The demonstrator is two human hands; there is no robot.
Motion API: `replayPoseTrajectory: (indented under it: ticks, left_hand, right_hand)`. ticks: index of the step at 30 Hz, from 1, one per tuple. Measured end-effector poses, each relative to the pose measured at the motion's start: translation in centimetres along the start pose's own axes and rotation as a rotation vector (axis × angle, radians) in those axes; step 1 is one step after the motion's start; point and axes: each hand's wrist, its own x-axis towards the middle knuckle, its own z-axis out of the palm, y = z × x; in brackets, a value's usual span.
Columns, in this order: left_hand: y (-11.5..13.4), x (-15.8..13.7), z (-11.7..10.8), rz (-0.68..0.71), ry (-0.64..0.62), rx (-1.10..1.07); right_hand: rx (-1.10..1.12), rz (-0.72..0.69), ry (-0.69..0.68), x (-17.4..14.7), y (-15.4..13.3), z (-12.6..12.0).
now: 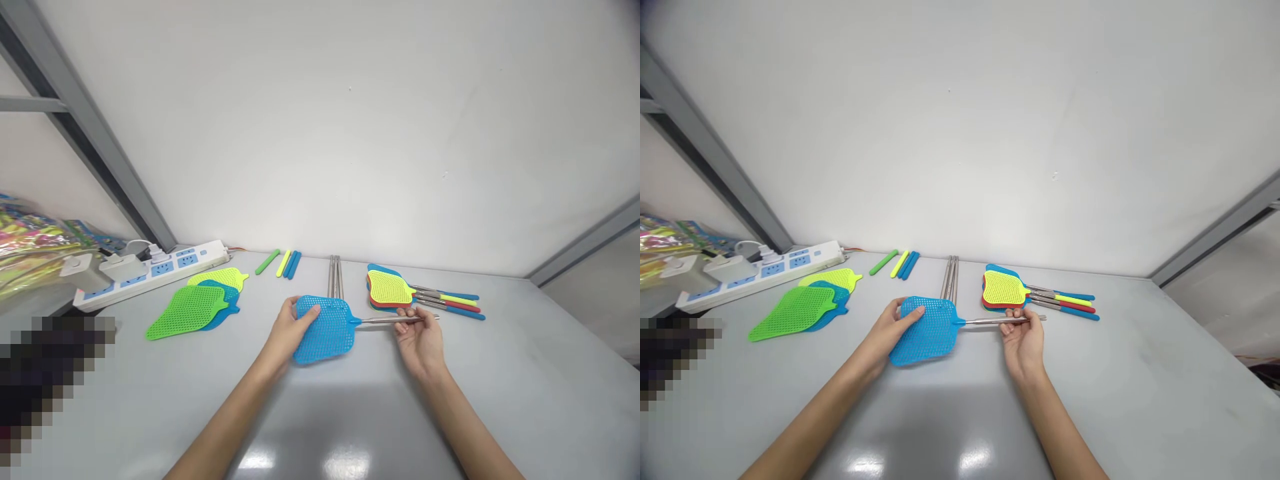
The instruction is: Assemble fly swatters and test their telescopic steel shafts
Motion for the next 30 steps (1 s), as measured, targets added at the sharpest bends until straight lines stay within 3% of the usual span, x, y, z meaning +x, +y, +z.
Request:
replayPoseTrajectory:
  ticks: [3,8,17,24,30]
  left_hand:
    - [0.3,-1.0,1.0,-0.219,-0.187,-0.328]
    - [0.3,-2.4,2.2,-0.345,-0.315,-0.43]
    - [-1.5,-4.0,4.3,-0.359,-0.018,-0.199]
    - [-1.8,-4.4,4.6,-0.253,0.05,-0.167]
    - [-2.1,-4.5,4.5,-0.236,0.064,-0.154]
  right_hand:
    - [0.014,0.058,-0.015,0.2,-0.2,-0.3]
    - [0.047,0.082,-0.097,0.5,-0.7,-0.5]
    - [0.068,-0.02,-0.004,-0.1,0.1,-1.1]
    - [0.163,-0.001,0.102,-0.5,0.5,-1.1]
    - [0.083,-0.047,0.081,-0.6,0.8,-1.4]
